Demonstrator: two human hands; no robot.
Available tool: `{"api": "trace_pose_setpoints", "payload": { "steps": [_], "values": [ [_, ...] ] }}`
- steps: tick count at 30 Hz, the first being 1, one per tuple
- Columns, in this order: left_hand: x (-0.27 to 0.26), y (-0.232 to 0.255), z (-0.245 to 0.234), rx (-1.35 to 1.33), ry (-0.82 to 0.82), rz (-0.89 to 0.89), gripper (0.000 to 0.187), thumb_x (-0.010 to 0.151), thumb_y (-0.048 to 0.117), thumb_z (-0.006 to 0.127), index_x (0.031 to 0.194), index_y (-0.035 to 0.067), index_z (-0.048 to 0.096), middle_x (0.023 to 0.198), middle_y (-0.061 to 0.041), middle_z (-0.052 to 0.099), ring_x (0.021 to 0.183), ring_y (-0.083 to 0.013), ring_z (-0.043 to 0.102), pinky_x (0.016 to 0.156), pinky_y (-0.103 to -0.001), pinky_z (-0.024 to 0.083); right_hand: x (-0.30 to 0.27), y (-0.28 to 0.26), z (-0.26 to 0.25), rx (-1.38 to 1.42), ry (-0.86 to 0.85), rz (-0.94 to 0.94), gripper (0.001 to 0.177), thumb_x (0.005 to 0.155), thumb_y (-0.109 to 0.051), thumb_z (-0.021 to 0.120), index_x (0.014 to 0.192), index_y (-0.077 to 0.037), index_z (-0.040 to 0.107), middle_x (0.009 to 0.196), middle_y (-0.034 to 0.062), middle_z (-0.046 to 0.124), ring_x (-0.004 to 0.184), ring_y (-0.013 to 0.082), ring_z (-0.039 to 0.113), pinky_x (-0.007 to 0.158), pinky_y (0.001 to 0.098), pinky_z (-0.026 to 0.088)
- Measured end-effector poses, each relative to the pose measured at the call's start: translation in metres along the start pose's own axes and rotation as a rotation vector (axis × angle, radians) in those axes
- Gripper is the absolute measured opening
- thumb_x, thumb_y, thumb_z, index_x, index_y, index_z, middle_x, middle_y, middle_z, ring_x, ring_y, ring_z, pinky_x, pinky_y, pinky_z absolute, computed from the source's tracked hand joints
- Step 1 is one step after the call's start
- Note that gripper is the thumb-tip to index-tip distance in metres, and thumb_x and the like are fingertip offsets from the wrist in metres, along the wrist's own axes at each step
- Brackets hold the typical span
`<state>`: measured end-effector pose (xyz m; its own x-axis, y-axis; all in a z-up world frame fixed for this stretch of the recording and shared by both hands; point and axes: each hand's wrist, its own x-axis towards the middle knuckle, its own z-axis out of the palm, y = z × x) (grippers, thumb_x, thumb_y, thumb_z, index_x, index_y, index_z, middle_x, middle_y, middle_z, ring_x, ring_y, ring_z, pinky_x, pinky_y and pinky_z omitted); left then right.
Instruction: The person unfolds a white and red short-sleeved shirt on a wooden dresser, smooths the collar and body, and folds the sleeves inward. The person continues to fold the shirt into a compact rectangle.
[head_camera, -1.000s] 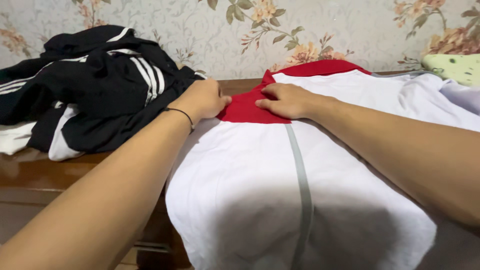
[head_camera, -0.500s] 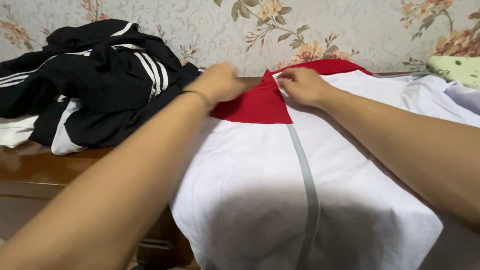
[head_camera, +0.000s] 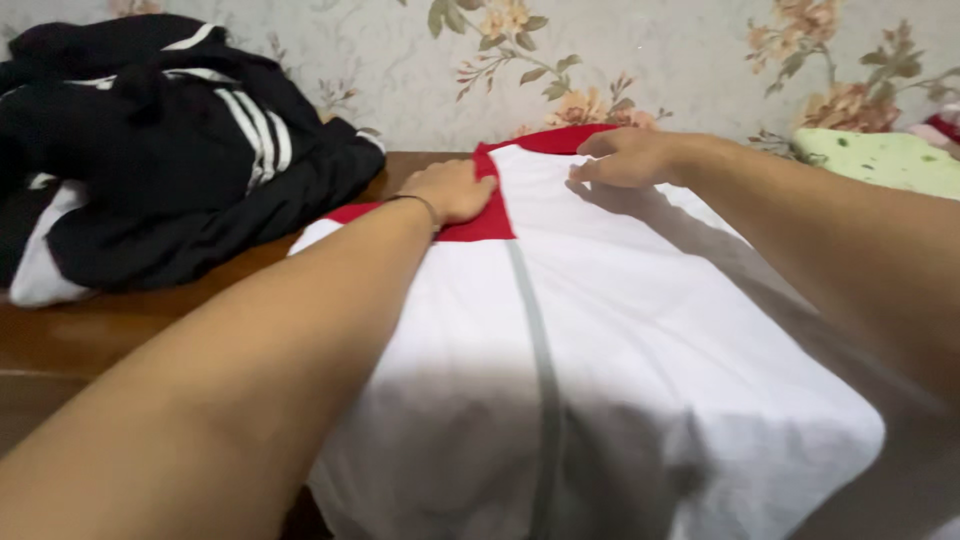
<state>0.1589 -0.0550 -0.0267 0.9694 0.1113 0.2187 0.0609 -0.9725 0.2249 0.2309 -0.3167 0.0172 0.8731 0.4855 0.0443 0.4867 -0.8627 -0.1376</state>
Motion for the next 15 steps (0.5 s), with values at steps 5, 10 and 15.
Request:
{"api": "trace_pose_setpoints", "payload": {
  "steps": [5,10,15],
  "values": [
    [0.022,0.004,-0.004,0.061,0.111,-0.081,0.058,0.095,0.054,0.050,0.128,0.009,0.067,0.140,-0.019,0.058,0.131,-0.0429,0.050,0.106,-0.053,0.041,0.001,0.027,0.013,0.046,-0.062,0.137,0.078,0.089,-0.062,0.058,0.154,-0.021,0.044,0.160,0.0127,0.041,0.148,0.0340,0.036,0.120,0.0497,0.031],
    [0.046,0.005,0.004,-0.255,0.292,-0.273,0.040,0.087,0.042,0.071,0.112,0.011,0.074,0.119,-0.019,0.069,0.112,-0.0379,0.066,0.095,-0.046,0.052,-0.011,0.041,0.034,0.213,0.203,-0.106,0.069,0.091,-0.057,0.062,0.142,-0.011,0.057,0.149,0.0184,0.053,0.139,0.0333,0.049,0.115,0.0426,0.038],
    [0.062,-0.019,0.005,-0.712,0.527,-0.163,0.023,0.083,0.032,0.078,0.094,0.012,0.077,0.100,-0.015,0.079,0.095,-0.0301,0.076,0.087,-0.039,0.058,-0.016,0.047,0.028,0.327,0.184,-0.004,0.056,0.088,-0.046,0.066,0.135,-0.016,0.066,0.137,0.0157,0.064,0.130,0.0302,0.058,0.108,0.0403,0.044]
  ]
}}
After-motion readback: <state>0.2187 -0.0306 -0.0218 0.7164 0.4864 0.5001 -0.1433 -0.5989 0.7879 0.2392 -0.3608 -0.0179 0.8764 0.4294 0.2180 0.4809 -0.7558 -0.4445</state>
